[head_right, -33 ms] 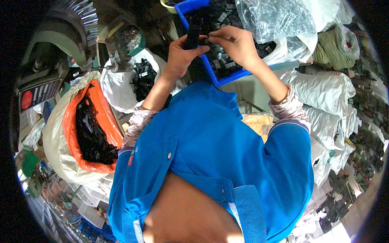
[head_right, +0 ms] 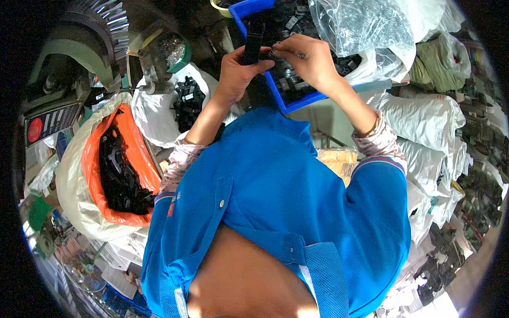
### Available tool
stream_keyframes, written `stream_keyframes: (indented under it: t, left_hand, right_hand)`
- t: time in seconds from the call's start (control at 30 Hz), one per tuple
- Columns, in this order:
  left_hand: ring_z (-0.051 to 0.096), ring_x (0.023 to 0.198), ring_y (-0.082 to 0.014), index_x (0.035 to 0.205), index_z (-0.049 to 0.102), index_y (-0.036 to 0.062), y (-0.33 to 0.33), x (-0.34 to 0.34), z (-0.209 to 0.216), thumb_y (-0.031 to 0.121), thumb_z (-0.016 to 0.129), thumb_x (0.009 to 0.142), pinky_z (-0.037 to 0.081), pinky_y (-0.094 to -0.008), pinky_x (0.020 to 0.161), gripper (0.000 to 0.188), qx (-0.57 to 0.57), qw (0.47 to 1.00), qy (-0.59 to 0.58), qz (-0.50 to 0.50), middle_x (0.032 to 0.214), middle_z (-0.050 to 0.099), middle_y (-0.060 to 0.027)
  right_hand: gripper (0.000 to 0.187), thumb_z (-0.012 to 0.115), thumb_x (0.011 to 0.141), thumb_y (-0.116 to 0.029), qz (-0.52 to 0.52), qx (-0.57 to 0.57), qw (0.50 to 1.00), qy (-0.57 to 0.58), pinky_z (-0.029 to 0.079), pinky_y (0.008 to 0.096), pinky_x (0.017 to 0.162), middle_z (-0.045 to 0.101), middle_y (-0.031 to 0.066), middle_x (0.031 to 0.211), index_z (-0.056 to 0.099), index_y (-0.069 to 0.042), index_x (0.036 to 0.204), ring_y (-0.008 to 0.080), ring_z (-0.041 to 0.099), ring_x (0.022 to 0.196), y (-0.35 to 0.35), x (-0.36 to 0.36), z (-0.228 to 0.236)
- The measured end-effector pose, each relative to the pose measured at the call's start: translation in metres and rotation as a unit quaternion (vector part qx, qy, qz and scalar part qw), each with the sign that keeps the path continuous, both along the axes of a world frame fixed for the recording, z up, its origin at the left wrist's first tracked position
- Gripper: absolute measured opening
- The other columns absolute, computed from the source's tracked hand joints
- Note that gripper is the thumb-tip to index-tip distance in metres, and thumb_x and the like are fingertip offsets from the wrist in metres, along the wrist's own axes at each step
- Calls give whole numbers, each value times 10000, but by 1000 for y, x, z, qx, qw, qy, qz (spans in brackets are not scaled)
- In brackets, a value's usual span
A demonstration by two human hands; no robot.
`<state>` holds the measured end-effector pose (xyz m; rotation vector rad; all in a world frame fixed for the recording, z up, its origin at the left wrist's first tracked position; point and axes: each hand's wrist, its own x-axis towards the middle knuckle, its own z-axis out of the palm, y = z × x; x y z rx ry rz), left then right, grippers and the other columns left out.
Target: The person repeatedly picks small black plastic components from a blue bin, attaches a smaller piece to each, and places the assembled units into a white sack. The process continues throughout the clip with consistent hand movements and no visible tools.
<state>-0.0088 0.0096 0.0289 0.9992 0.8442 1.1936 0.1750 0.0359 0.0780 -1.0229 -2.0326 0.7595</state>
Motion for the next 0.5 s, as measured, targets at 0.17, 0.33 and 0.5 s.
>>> stream_keyframes:
  t: [0.17,0.33,0.5]
  left_hand:
    - [582,720,-82,1048,648,30,-5,5,-6,26,723,773,487,-229,633,285,3,999,31,36,874,658,-30]
    - [606,814,-103,1086,615,29,-10,11,2,46,698,805,513,-221,694,293,-20,997,-30,75,988,641,-59]
    - [601,865,-99,1061,608,19,-6,19,2,83,692,821,501,-232,747,263,48,990,46,124,981,639,-49]
  right_hand:
    - [230,597,824,47,83,40,993,-77,492,268,717,630,95,937,635,6,1048,195,625,884,-3,-3,5]
    - [294,576,874,-76,16,-220,958,181,503,292,748,629,134,1002,574,24,1150,191,617,909,2,2,-13]
    - [348,610,882,-118,-38,-424,857,290,548,309,737,624,135,1017,531,73,1162,195,622,897,-29,-5,-33]
